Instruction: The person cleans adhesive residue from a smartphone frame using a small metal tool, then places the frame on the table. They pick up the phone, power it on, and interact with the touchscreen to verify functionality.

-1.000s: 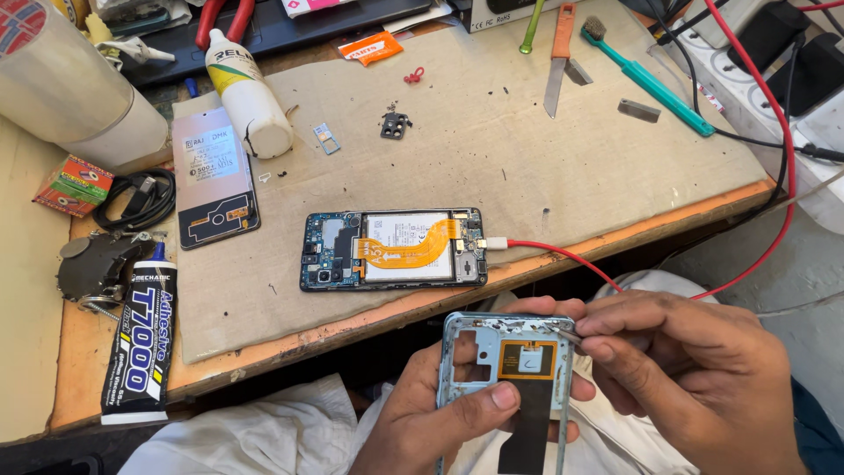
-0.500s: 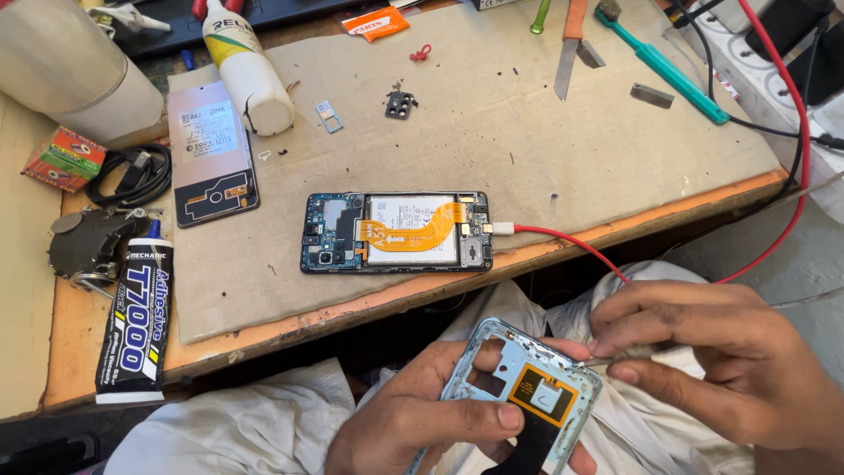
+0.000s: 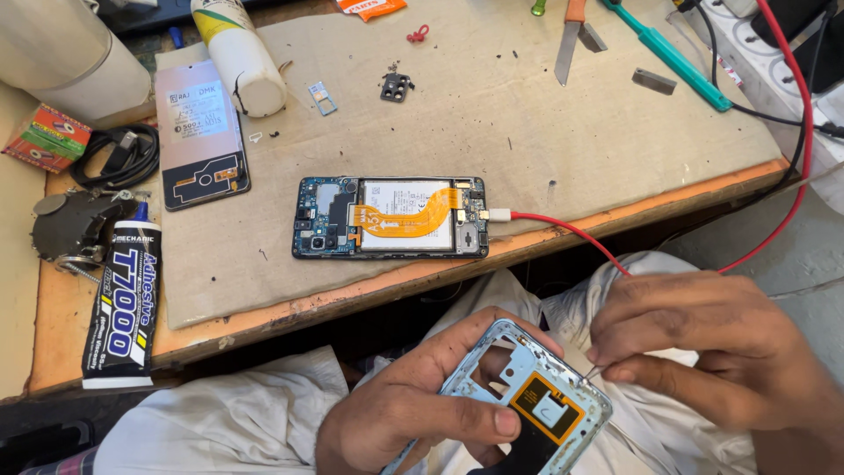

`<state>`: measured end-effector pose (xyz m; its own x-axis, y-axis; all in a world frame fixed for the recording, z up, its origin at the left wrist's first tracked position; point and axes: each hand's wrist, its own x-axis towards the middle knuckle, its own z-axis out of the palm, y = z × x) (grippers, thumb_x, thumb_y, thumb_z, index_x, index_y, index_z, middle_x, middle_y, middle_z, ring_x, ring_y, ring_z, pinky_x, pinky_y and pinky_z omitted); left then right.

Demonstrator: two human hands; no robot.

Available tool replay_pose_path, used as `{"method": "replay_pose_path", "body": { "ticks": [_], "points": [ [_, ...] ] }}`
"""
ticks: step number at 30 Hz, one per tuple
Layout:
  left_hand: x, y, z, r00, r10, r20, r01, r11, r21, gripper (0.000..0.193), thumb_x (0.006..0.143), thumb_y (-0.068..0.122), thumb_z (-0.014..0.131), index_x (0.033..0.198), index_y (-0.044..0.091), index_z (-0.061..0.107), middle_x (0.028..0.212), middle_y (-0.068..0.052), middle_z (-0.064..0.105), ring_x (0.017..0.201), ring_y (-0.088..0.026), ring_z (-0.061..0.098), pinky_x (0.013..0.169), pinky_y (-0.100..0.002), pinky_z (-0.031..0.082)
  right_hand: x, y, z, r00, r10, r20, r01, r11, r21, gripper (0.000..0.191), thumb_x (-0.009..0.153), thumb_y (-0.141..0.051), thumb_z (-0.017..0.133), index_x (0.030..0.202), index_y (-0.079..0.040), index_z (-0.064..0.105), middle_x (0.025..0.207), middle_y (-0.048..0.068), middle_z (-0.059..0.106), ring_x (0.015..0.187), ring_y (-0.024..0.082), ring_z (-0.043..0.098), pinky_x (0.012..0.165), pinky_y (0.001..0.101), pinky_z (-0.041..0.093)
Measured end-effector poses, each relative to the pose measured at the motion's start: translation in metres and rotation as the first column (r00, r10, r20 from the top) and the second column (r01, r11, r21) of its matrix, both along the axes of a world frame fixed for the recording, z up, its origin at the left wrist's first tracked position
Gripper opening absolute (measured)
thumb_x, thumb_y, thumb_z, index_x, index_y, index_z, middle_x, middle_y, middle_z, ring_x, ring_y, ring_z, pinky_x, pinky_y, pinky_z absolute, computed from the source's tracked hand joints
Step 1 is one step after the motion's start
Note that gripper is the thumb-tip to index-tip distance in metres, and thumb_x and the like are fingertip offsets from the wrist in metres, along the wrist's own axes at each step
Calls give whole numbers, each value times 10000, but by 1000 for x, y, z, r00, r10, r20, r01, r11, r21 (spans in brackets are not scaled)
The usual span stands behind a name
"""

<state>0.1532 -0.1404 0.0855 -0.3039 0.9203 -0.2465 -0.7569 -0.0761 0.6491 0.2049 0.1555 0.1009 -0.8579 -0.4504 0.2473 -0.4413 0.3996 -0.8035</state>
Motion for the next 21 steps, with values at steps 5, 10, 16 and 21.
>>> {"method": "replay_pose_path", "body": {
  "ticks": [5,10,16,21],
  "points": [
    [1,-3,-5,1000,-7,-9,7,1000,-9,625,887,148,692,1472,52,492,1180,-45,654,985,-87,621,769,-219,521,-7,-9,6,997,76,-16,-74,995,67,188,828,-87,783,1015,-76,761,860,39,785,781,188,715,655,338,553],
    [7,-3,-16,1000,-30,7,30,999,-18,609,891,132,702,1465,56,511,1180,-49,656,933,-98,638,770,-222,542,-11,-10,11,983,182,3,-182,982,44,116,881,-123,758,987,-101,715,880,27,745,780,179,758,632,333,563],
    [8,-5,-29,1000,-24,2,24,1000,2,587,899,106,707,1448,17,519,1196,-65,671,982,-98,652,763,-215,546,-13,-8,4,976,216,-18,-205,946,253,142,860,-164,782,980,-89,766,882,25,754,786,209,725,664,373,539],
    [13,-6,-35,999,-35,-8,35,999,4,607,897,106,700,1471,21,525,1209,-62,680,979,-100,653,765,-213,549,-8,-13,2,956,237,174,-258,960,111,175,884,-132,758,1045,-68,739,922,28,783,812,191,740,654,346,570]
  ]
}}
